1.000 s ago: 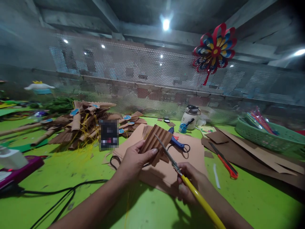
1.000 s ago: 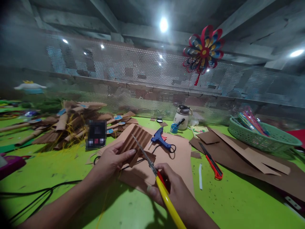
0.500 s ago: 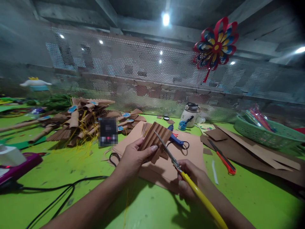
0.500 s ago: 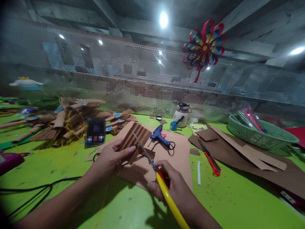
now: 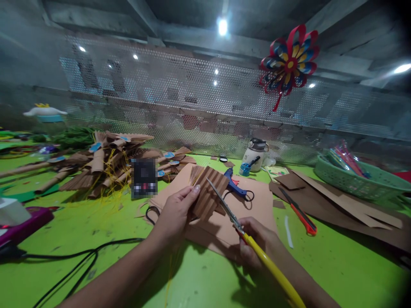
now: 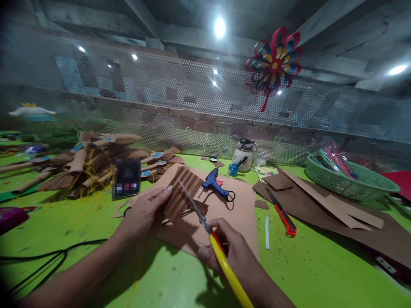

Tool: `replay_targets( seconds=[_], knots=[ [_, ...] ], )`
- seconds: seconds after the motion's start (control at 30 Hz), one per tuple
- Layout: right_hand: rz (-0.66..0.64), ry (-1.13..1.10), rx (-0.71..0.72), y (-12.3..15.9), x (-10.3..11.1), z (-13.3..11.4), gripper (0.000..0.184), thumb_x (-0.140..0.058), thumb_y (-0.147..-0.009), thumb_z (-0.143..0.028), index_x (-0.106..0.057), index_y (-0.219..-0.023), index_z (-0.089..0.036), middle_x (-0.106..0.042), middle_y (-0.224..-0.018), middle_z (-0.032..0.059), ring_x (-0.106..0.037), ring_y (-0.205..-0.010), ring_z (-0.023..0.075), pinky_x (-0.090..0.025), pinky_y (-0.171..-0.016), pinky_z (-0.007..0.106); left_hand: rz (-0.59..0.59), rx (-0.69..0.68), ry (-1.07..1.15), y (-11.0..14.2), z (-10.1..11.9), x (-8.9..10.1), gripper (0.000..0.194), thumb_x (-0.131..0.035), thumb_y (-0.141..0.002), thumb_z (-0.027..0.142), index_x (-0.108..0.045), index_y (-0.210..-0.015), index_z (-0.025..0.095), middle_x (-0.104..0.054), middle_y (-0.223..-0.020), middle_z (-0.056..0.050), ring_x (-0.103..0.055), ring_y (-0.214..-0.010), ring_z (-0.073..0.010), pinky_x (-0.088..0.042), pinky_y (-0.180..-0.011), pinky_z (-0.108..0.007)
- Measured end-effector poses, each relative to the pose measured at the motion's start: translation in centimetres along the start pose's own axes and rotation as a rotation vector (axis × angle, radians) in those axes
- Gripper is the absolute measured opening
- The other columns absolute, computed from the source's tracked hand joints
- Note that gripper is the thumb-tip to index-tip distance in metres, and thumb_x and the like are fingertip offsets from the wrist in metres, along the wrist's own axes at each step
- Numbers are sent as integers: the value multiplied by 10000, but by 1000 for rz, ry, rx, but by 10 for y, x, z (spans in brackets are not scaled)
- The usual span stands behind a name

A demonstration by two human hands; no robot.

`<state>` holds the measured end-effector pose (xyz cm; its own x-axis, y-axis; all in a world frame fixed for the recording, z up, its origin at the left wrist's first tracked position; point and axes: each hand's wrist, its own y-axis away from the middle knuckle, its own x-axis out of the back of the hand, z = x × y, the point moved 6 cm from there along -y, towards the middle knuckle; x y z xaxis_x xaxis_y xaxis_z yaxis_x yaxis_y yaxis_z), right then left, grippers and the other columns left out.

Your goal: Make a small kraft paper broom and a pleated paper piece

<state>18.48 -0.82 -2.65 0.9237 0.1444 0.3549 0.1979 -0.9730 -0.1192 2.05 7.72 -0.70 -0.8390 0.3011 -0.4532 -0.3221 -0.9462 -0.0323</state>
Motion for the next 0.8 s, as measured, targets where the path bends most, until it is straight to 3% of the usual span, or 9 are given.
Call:
replay_targets(
  seconds=[0.17, 0.8],
  knots=[
    [30, 4, 12, -1, -1, 4, 511, -514, -767, -673, -492, -932, -190, -336, -628, -51, -319, -538, 94, -257, -454, 209, 7, 28, -4, 0, -2, 0, 379, -658, -781, 360, -633, -1068, 113, -714, -893, -101, -664, -719, -196, -547, -641, -292],
    [81, 33, 13, 0, -2, 5, 499, -510, -767, -669, -496, -890, -186, -354, -615, -52, -325, -507, 83, -256, -431, 198, 22, 28, 5, -1, -2, 2, 337, -683, -760, 356, -653, -1004, 126, -721, -838, -72, -662, -694, -176, -526, -611, -248]
  ],
)
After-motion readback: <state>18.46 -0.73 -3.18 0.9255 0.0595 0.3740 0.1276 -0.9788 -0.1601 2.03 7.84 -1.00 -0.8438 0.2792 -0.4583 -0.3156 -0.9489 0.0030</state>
